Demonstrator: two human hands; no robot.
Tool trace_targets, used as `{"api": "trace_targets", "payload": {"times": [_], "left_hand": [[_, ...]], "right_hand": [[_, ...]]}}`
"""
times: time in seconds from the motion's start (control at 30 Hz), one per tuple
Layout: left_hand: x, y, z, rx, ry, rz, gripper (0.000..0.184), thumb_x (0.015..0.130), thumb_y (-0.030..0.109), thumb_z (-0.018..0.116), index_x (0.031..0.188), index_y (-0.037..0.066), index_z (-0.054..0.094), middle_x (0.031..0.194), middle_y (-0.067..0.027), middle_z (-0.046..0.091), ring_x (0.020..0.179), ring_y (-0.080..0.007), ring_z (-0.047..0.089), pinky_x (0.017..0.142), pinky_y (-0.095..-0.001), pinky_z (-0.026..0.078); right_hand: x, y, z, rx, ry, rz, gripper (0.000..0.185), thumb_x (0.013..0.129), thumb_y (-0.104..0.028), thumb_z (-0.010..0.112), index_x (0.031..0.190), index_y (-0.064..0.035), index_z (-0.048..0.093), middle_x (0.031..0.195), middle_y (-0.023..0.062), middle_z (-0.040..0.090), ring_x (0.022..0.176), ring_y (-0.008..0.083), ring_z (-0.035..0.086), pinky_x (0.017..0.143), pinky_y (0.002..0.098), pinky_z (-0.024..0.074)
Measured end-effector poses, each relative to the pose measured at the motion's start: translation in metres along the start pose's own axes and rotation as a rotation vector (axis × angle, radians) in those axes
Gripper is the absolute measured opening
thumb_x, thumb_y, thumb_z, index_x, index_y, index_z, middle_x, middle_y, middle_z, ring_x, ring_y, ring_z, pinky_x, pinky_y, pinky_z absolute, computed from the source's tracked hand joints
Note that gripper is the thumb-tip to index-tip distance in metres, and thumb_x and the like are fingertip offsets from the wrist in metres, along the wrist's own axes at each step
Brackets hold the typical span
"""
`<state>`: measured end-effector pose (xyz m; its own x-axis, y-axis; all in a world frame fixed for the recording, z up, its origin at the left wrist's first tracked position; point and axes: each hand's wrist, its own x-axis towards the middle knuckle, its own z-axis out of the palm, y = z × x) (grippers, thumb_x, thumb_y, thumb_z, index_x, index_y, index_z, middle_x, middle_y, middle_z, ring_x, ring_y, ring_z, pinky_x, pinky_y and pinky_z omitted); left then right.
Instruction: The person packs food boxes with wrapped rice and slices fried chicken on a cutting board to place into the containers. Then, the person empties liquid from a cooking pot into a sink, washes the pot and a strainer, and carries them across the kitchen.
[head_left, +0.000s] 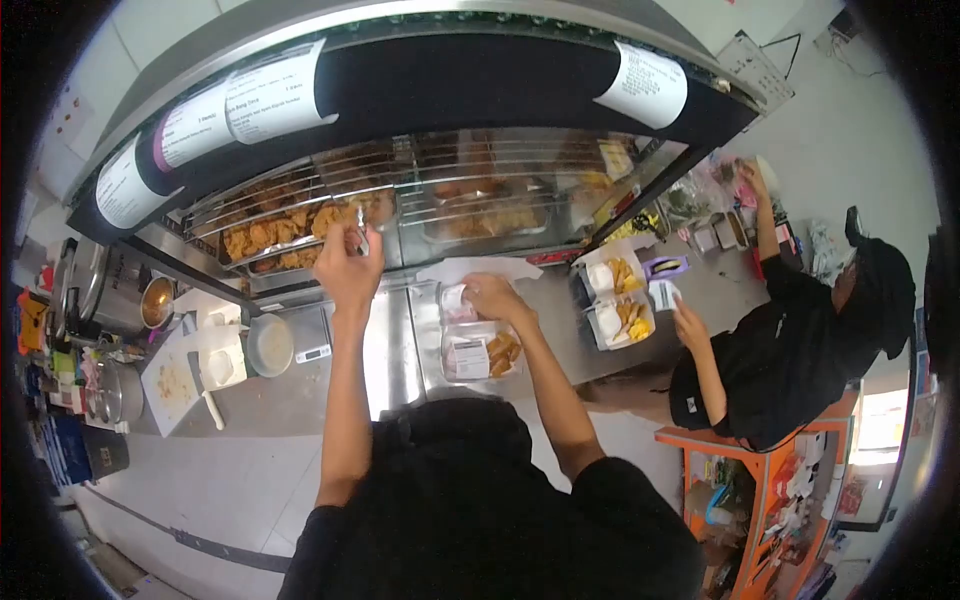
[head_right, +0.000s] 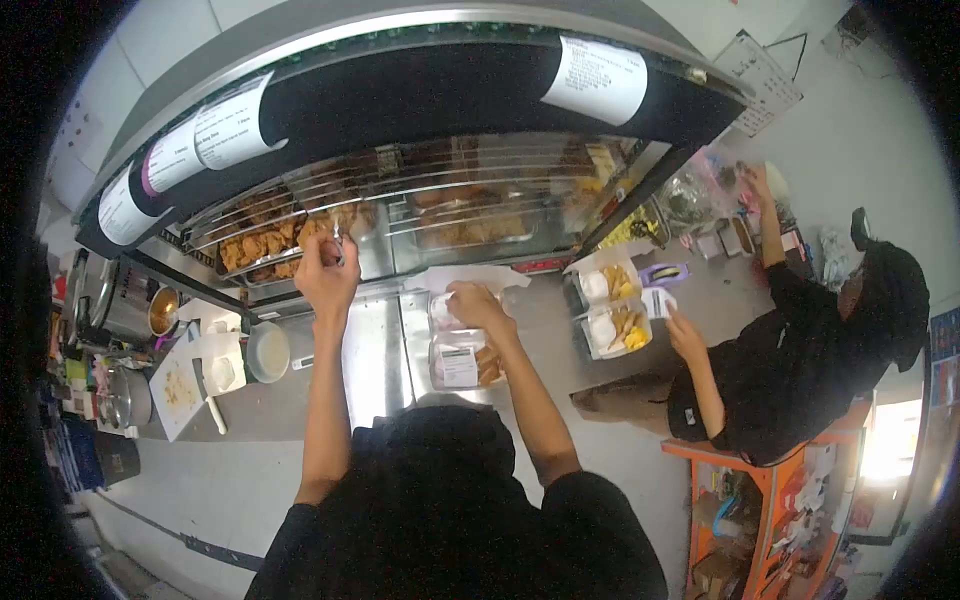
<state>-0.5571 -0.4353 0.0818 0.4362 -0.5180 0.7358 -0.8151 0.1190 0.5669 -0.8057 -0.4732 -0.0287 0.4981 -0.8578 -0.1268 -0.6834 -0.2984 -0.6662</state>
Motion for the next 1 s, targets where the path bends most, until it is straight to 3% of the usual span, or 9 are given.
{"api": "trace_targets", "payload": {"times": [0.1, 0.17, 0.3, 0.4, 0.47, 0.77, 0.83, 0.9, 1.0], "left_hand": [[0.002, 0.010, -0.009, 0.023, 0.085, -0.016, 0.019, 0.075, 0.015, 0.077, 0.087, 0.009, 0.064, 0.064, -0.0027, 0.059, 0.054, -0.0182, 0.058, 0.053, -0.0314, 0.047], [-0.003, -0.005, -0.016, 0.058, 0.093, -0.002, 0.018, 0.077, 0.015, 0.076, 0.089, 0.008, 0.064, 0.066, -0.0036, 0.061, 0.055, -0.0168, 0.059, 0.054, -0.0307, 0.047], [0.003, -0.032, -0.038, 0.044, 0.214, -0.183, 0.018, 0.082, 0.015, 0.074, 0.092, 0.007, 0.062, 0.070, -0.0058, 0.062, 0.058, -0.0139, 0.057, 0.056, -0.0292, 0.047], [0.013, -0.057, -0.063, 0.169, 0.252, -0.230, 0.019, 0.082, 0.016, 0.074, 0.091, 0.007, 0.061, 0.070, -0.0053, 0.063, 0.058, -0.0155, 0.057, 0.057, -0.0297, 0.047], [0.020, -0.074, -0.075, 0.166, 0.294, -0.294, 0.020, 0.082, 0.017, 0.074, 0.091, 0.007, 0.060, 0.070, -0.0047, 0.063, 0.058, -0.0161, 0.057, 0.058, -0.0304, 0.047], [0.047, -0.141, -0.121, 0.417, 0.466, -0.378, 0.027, 0.081, 0.027, 0.075, 0.088, 0.008, 0.056, 0.066, -0.0020, 0.055, 0.058, -0.0181, 0.055, 0.058, -0.0351, 0.045], [0.049, -0.165, -0.130, 0.425, 0.437, -0.386, 0.030, 0.080, 0.030, 0.075, 0.086, 0.007, 0.056, 0.066, -0.0034, 0.055, 0.059, -0.0212, 0.054, 0.060, -0.0369, 0.045], [0.051, -0.172, -0.138, 0.320, 0.506, -0.188, 0.033, 0.079, 0.033, 0.075, 0.084, 0.007, 0.056, 0.065, -0.0054, 0.054, 0.061, -0.0234, 0.054, 0.060, -0.0394, 0.045], [0.055, -0.182, -0.159, 0.528, 0.447, -0.330, 0.034, 0.076, 0.035, 0.077, 0.077, 0.008, 0.055, 0.066, -0.0109, 0.058, 0.062, -0.0313, 0.057, 0.060, -0.0430, 0.044]], "right_hand": [[-0.025, -0.013, -0.037, 0.013, 0.013, -0.071, 0.033, 0.085, -0.026, 0.067, 0.109, -0.0025, 0.067, 0.098, 0.0192, 0.070, 0.087, 0.0309, 0.069, 0.079, 0.0377, 0.0529], [-0.051, -0.034, -0.082, 0.217, 0.376, 0.029, 0.023, 0.087, -0.023, 0.066, 0.100, -0.0030, 0.069, 0.095, 0.0161, 0.072, 0.088, 0.0276, 0.070, 0.078, 0.0385, 0.0531], [-0.093, -0.032, -0.178, 0.224, 0.921, 0.015, 0.021, 0.092, -0.020, 0.064, 0.107, -0.0054, 0.067, 0.089, 0.0074, 0.071, 0.083, 0.0151, 0.067, 0.073, 0.0305, 0.0521], [-0.118, -0.059, -0.224, 0.235, 1.066, 0.059, 0.021, 0.094, -0.017, 0.064, 0.110, -0.0042, 0.066, 0.089, 0.0058, 0.070, 0.085, 0.0116, 0.065, 0.075, 0.0273, 0.0514], [-0.122, -0.075, -0.237, 0.503, 1.107, -0.129, 0.018, 0.094, -0.014, 0.064, 0.107, -0.0017, 0.066, 0.091, 0.0074, 0.070, 0.087, 0.0120, 0.065, 0.076, 0.0264, 0.0514], [-0.078, -0.139, -0.201, 0.433, 0.858, -0.227, 0.012, 0.091, -0.008, 0.066, 0.100, -0.0011, 0.069, 0.090, 0.0074, 0.071, 0.082, 0.0113, 0.066, 0.071, 0.0259, 0.0511], [-0.069, -0.156, -0.182, 0.417, 0.758, -0.274, 0.012, 0.090, -0.009, 0.066, 0.099, -0.0012, 0.069, 0.090, 0.0074, 0.071, 0.081, 0.0107, 0.065, 0.070, 0.0262, 0.0510], [-0.067, -0.164, -0.157, 0.414, 0.587, -0.344, 0.011, 0.090, -0.009, 0.066, 0.098, -0.0012, 0.069, 0.089, 0.0075, 0.071, 0.079, 0.0102, 0.065, 0.069, 0.0265, 0.0509], [-0.056, -0.159, -0.102, 0.375, 0.403, -0.463, 0.013, 0.090, -0.009, 0.066, 0.099, -0.0008, 0.069, 0.088, 0.0088, 0.071, 0.076, 0.0120, 0.065, 0.067, 0.0273, 0.0511]]}}
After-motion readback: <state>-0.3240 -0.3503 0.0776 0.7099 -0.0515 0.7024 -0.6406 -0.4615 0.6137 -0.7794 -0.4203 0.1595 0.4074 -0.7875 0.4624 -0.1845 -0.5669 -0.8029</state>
